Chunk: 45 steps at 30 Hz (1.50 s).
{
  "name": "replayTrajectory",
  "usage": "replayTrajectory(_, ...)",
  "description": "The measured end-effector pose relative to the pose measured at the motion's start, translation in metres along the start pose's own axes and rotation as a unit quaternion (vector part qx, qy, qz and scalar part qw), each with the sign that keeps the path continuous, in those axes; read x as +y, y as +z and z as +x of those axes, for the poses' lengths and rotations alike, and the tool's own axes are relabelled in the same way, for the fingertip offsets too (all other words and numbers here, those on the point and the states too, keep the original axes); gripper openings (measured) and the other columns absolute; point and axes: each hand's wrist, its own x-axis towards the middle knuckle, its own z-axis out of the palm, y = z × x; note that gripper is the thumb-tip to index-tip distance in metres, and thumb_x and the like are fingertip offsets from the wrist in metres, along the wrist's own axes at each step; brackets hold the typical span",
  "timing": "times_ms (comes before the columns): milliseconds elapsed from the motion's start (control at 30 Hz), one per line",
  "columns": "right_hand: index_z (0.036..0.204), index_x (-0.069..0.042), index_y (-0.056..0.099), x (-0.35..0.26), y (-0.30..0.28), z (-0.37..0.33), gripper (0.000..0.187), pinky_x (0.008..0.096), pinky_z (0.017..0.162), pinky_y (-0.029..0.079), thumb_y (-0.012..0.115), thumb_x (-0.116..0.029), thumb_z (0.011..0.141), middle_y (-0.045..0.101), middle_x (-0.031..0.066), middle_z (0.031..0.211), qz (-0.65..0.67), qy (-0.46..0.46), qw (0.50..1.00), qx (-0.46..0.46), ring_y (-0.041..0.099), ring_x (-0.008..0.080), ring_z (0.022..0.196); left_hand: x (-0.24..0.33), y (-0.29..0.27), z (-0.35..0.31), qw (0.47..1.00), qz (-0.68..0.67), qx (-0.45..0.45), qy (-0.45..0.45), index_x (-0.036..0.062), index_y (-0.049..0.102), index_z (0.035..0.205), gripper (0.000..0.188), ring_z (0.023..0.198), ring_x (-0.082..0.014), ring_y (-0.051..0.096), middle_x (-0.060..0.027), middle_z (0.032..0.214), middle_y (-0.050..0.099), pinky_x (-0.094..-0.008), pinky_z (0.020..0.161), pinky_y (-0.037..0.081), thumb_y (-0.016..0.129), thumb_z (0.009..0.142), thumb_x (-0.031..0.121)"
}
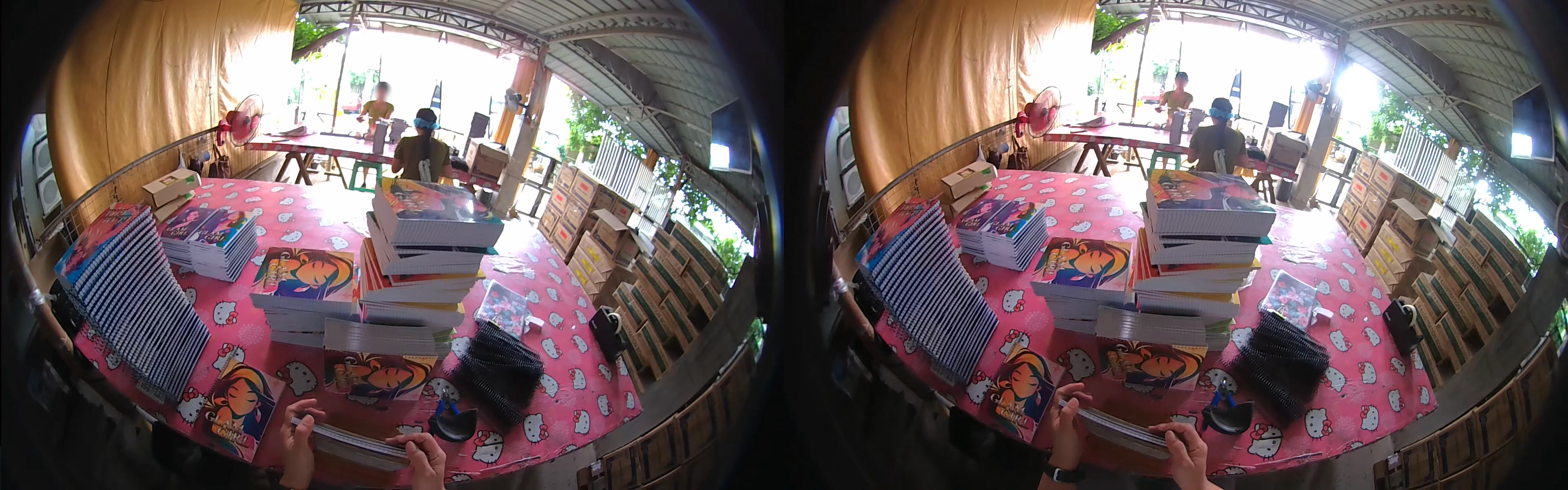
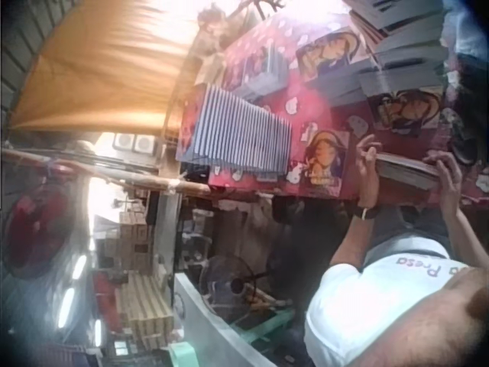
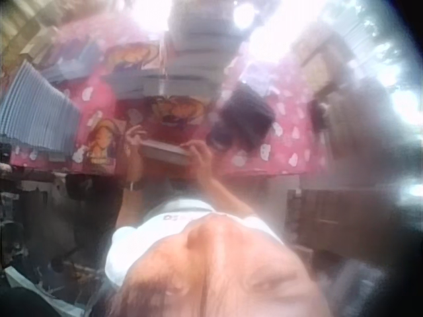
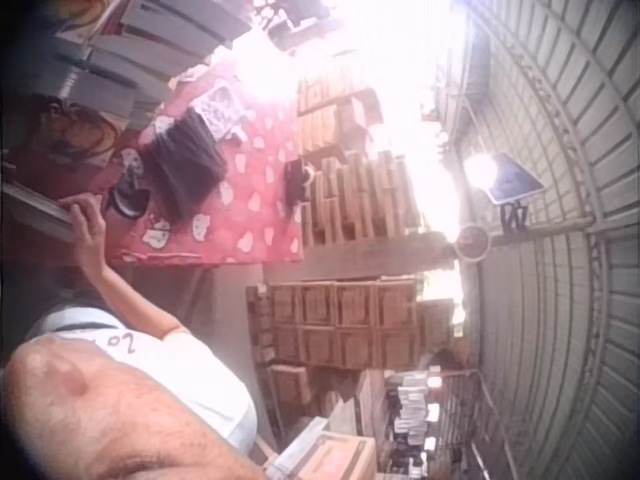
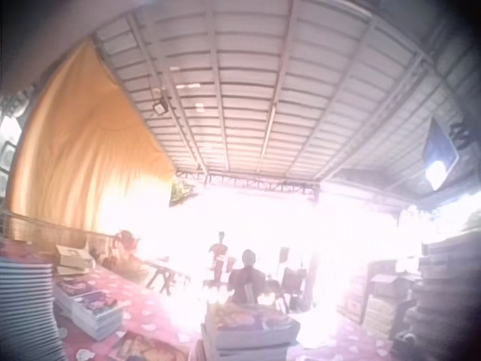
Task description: The person places a stack of notebooks into a cardboard box, then moves to a table to insert a black spiral binding through the pre-punched holes of another notebook by hand.
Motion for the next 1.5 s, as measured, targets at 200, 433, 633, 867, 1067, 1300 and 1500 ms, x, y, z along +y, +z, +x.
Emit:
replayTrajectory(200,0.095,0.001,0.063,-0.008,-0.044,0.033,0.012,0.0319,0.079,0.050,0.058,-0.001,0.085,0.065,0.0112,0.088,-0.116,-0.152,0.978,-0.088,0.064,0.0226,0.089,-0.028,-0.075,0.023,0.914,0.393,0.026,0.094,0.0080,0.046,0.133,0.059,0.125,-0.0266,0.042,-0.0136,0.139,0.043,-0.0435,0.106,0.029,0.061,0.085,0.038)
replayTrajectory(433,0.099,-0.006,0.066,0.056,-0.182,0.110,0.028,0.0385,0.078,0.048,0.073,-0.010,0.072,0.062,0.0092,0.090,-0.590,-0.161,0.788,0.064,0.058,0.0296,0.088,-0.055,-0.112,0.019,0.679,0.731,0.053,0.041,0.0133,0.048,0.133,0.049,0.136,-0.0295,0.030,-0.0095,0.146,0.037,-0.0557,0.110,0.020,0.057,0.085,0.024)
replayTrajectory(633,0.099,-0.007,0.065,0.078,-0.188,0.122,0.035,0.0385,0.084,0.048,0.078,-0.013,0.067,0.060,0.0116,0.097,-0.640,-0.065,0.764,0.053,0.056,0.0304,0.096,-0.081,-0.123,0.029,0.658,0.742,0.086,0.101,0.0111,0.052,0.129,0.044,0.130,-0.0283,0.040,-0.0088,0.140,0.045,-0.0477,0.106,0.028,0.056,0.086,0.021)
replayTrajectory(867,0.092,-0.004,0.066,0.063,-0.181,0.127,0.018,0.0387,0.081,0.048,0.070,-0.010,0.076,0.063,0.0134,0.089,-0.616,-0.124,0.776,0.060,0.059,0.0304,0.090,-0.029,-0.086,0.023,0.938,0.335,0.039,0.083,0.0071,0.055,0.126,0.041,0.117,-0.0198,0.050,-0.0114,0.134,0.052,-0.0354,0.096,0.037,0.057,0.092,0.029)
replayTrajectory(1067,0.092,-0.002,0.065,0.030,-0.175,0.120,0.014,0.0392,0.077,0.049,0.065,-0.006,0.078,0.065,0.0134,0.085,-0.536,-0.112,0.832,0.090,0.060,0.0310,0.086,-0.002,0.017,-0.004,0.996,0.027,-0.001,0.081,0.0039,0.057,0.111,0.031,0.086,-0.0066,0.049,-0.0026,0.102,0.058,-0.0218,0.076,0.040,0.056,0.095,0.031)
replayTrajectory(1300,0.123,-0.002,0.052,-0.035,-0.165,0.105,0.038,0.0357,0.071,0.046,0.046,0.002,0.086,0.048,0.0117,0.086,-0.508,-0.204,0.830,0.102,0.051,0.0243,0.074,-0.017,0.017,0.023,0.991,0.089,0.016,0.101,0.0024,0.059,0.098,0.022,0.075,-0.0053,0.049,0.0009,0.079,0.055,-0.0197,0.067,0.038,0.054,0.094,0.023)
replayTrajectory(1500,0.122,-0.002,0.052,-0.064,-0.141,0.074,0.031,0.0289,0.070,0.045,0.047,-0.001,0.092,0.048,0.0071,0.086,-0.437,-0.079,0.894,0.050,0.047,0.0149,0.074,0.002,0.024,0.004,0.996,0.007,0.036,0.079,0.0023,0.060,0.096,0.019,0.074,-0.0044,0.047,0.0014,0.080,0.056,-0.0198,0.069,0.037,0.054,0.094,0.020)
